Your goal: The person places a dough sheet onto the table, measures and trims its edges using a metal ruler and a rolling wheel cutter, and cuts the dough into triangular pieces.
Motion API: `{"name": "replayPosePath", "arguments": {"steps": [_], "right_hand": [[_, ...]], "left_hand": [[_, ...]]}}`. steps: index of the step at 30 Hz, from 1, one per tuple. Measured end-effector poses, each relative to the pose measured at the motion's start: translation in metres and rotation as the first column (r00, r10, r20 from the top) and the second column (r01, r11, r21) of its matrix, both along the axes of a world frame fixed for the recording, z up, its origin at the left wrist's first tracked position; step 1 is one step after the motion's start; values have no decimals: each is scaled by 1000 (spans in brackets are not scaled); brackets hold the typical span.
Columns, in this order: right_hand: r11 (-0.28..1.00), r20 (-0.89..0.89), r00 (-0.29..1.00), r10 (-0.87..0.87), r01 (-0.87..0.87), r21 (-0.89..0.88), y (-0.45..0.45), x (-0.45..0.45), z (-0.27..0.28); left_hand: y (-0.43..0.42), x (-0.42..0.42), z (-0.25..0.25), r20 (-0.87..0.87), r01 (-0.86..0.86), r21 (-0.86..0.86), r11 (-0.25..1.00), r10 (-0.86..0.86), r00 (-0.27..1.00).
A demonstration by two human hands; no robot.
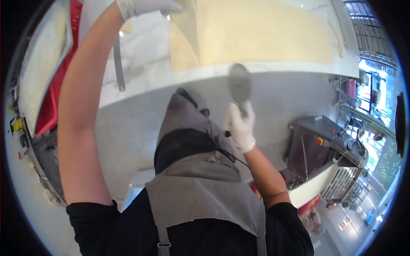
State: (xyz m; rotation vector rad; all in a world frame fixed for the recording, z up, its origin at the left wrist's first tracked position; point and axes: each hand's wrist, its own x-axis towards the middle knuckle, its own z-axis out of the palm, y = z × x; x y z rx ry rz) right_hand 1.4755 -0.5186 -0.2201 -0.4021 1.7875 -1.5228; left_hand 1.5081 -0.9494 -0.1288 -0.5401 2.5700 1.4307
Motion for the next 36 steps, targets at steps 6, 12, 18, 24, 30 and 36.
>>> {"name": "replayPosePath", "arguments": {"steps": [6,12,18,24,30,36], "right_hand": [[998,-583,811,51,-19,60,-93,-164,60],[976,-895,400,198,9,220,-271,-319,38],[792,-793,-36,609,92,604,-379,-378,-41],[800,-783,-183,595,41,599,-397,-379,-66],[783,-802,276,530,-523,338,-416,-278,-52],[758,-754,431,495,-638,133,-478,-252,-99]], "left_hand": [[-35,9,50,-164,-93,97,991,109,980],[-159,-22,-36,-116,-448,240,861,483,868],[-137,18,-127,-566,-856,-283,432,646,512],[-132,32,-165,-471,-836,-245,492,693,546],[-207,-50,-128,10,-595,-648,475,787,617],[-187,-36,-99,-42,-707,-220,672,717,695]]}}
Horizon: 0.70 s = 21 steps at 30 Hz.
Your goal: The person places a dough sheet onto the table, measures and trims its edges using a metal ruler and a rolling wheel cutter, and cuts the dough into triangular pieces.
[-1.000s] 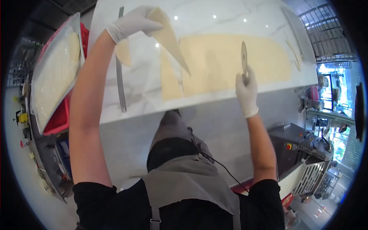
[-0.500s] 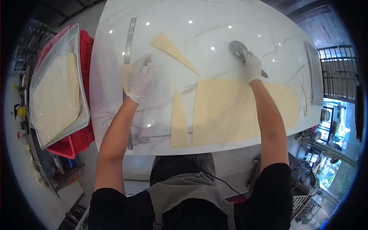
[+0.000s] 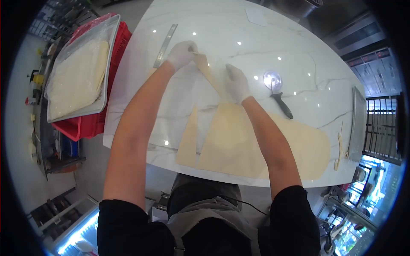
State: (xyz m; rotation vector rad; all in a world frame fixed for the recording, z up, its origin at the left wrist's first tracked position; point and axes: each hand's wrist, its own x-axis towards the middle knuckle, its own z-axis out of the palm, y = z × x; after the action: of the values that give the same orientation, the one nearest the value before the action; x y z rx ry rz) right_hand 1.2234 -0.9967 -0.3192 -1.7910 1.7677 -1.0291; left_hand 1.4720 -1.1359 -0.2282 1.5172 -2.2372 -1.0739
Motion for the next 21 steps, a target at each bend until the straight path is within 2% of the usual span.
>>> {"name": "replayPosePath", "arguments": {"steps": [1,2,3,4,5,6,8,10,11,12,13,14,15,17,18,20,21], "right_hand": [[997,-96,993,75,-72,33,-16,1,3],[988,-187,971,149,-137,72,-28,5,6],[987,-179,971,157,-148,63,-36,17,12],[972,-313,926,209,-233,-39,-42,34,23],[937,-446,861,243,-328,-122,-45,45,28],[930,-440,858,266,-348,-117,-53,49,25],[884,-448,765,462,-440,161,-80,64,18],[954,-485,822,298,-242,177,-91,63,5],[976,-463,859,218,-187,114,-88,54,5],[991,-436,890,133,-123,51,-86,45,10],[982,-531,826,188,-150,113,-80,38,26],[970,-619,748,240,-165,177,-67,36,40],[968,-624,741,248,-178,175,-51,40,42],[955,-470,875,115,-228,-190,-15,48,44],[943,-428,889,163,-268,-198,4,54,45],[925,-395,893,215,-316,-212,44,72,49],[937,-288,920,267,-318,-146,67,85,51]], "left_hand": [[17,4,10,-232,54,14,998,-49,971],[48,8,41,-346,32,4,999,-29,938],[81,12,76,-456,10,-1,1000,-9,890],[101,21,94,-448,-6,-6,1000,2,894],[119,34,107,-509,-57,85,995,93,856],[133,46,111,-561,-106,183,977,193,805],[141,73,94,-523,-198,248,948,303,796],[143,108,60,-452,-320,351,880,458,765],[145,128,32,-449,-343,353,870,479,754],[145,147,-3,-435,-433,382,817,572,695],[146,162,-22,-422,-511,407,757,652,630],[154,170,-25,-426,-520,405,752,659,620],[166,173,-28,-453,-596,424,682,730,513],[186,180,-34,-496,-709,476,521,824,274],[194,189,-44,-496,-706,484,517,827,265],[207,213,-73,-396,-771,245,588,786,474],[214,227,-77,-325,-775,115,621,761,561]]}}
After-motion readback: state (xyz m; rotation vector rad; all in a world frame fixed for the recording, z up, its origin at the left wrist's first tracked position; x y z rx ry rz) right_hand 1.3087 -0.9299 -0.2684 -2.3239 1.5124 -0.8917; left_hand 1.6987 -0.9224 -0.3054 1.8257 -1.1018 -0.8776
